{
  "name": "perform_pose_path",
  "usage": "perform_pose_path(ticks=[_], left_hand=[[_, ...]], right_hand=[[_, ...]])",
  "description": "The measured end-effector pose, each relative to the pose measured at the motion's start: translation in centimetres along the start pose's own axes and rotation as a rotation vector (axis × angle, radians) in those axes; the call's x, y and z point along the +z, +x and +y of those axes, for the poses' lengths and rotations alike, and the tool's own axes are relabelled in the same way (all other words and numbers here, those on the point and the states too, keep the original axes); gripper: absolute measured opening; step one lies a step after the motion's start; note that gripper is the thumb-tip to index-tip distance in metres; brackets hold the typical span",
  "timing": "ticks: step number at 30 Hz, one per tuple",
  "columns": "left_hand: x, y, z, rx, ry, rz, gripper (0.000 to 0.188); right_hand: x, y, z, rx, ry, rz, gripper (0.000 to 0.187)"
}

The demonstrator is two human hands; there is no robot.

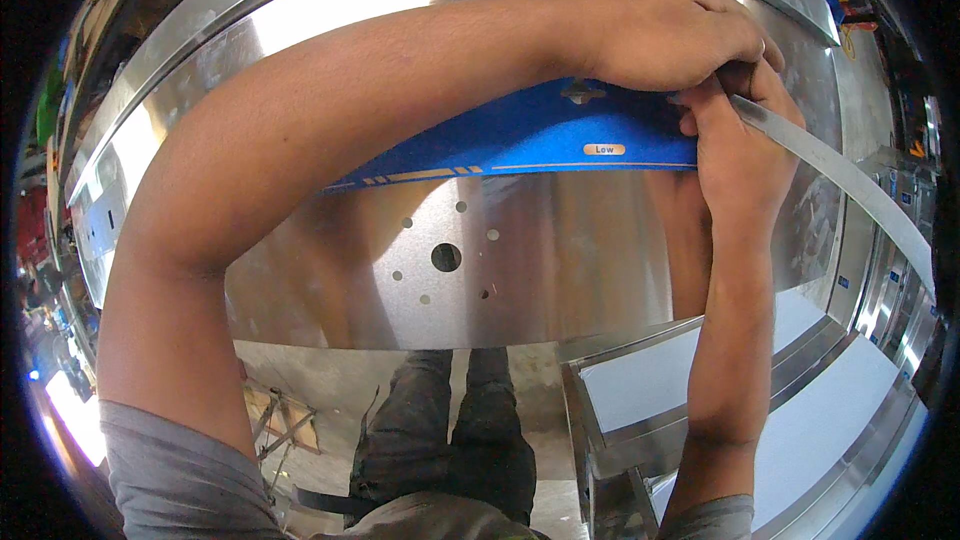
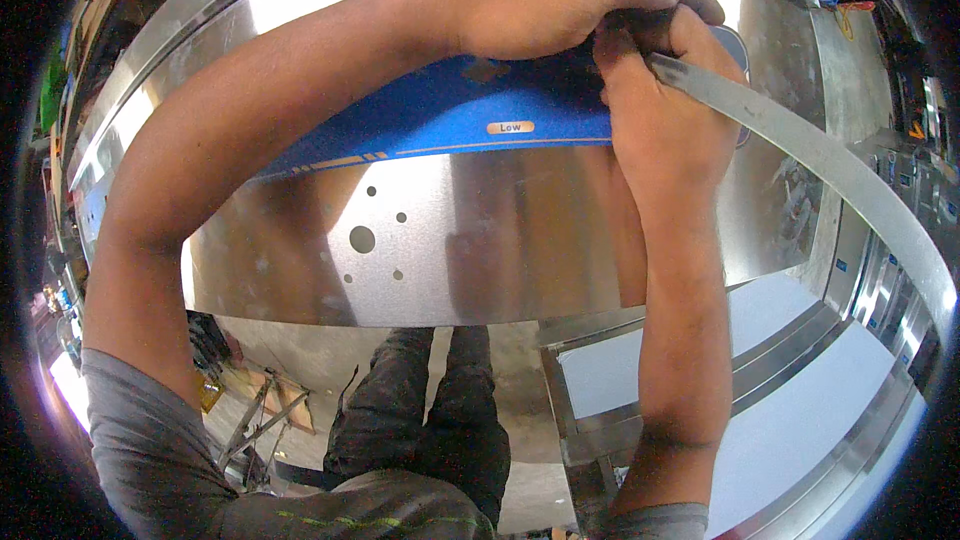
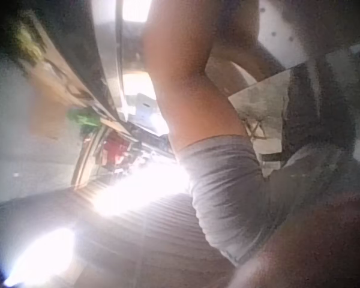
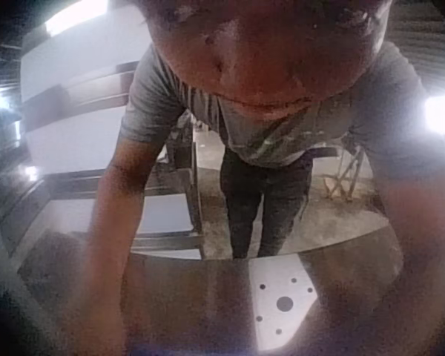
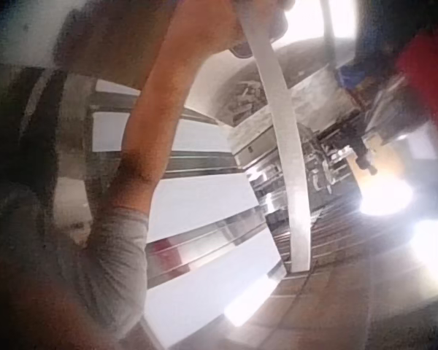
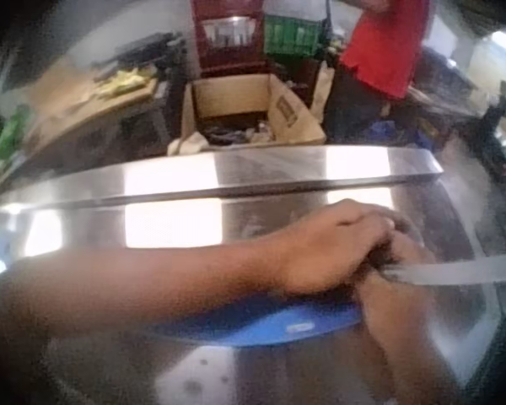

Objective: The person applies blue control panel stickers to a stainless steel appliance surface. They position each sticker, smooth it down, and use a metal tool to press around the edges and cut out holes for knobs. The process is repeated for multiple panels.

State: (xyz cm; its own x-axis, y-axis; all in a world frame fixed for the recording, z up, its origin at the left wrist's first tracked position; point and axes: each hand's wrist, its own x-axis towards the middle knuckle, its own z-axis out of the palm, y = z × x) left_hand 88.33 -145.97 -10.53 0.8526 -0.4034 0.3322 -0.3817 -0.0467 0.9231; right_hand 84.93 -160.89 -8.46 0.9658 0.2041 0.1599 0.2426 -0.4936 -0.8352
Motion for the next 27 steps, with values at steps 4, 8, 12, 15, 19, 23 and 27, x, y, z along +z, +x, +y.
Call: perform_pose_path(ticks=[4, 8, 12, 15, 19, 23, 27], left_hand=[[-0.26, -0.32, 0.48, -0.116, -0.120, -0.035, 0.045], [-0.17, -0.21, 0.79, -0.171, -0.130, -0.022, 0.045], [-0.17, -0.37, 0.75, -0.144, -0.121, -0.009, 0.045], [-0.34, -0.49, 0.77, -0.177, -0.142, -0.017, 0.045], [-0.38, -0.39, 0.79, -0.087, -0.124, 0.002, 0.044], [-0.29, -0.53, 0.78, -0.079, -0.144, 0.008, 0.044], [-0.42, -0.81, 0.99, -0.138, -0.158, -0.017, 0.045]], right_hand=[[-0.16, 0.12, -0.10, -0.024, -0.109, -0.006, 0.010], [-0.06, 0.06, -0.15, 0.024, -0.075, -0.006, 0.010], [-0.13, 0.08, -0.01, 0.021, -0.021, -0.020, 0.010], [-0.26, 0.19, 0.14, -0.001, -0.054, -0.042, 0.010], [-0.45, 0.27, 0.28, 0.032, -0.008, -0.059, 0.010], [-0.46, 0.21, 0.38, 0.017, 0.011, -0.056, 0.009], [-0.45, -0.01, 0.31, 0.035, 0.038, -0.057, 0.007]])
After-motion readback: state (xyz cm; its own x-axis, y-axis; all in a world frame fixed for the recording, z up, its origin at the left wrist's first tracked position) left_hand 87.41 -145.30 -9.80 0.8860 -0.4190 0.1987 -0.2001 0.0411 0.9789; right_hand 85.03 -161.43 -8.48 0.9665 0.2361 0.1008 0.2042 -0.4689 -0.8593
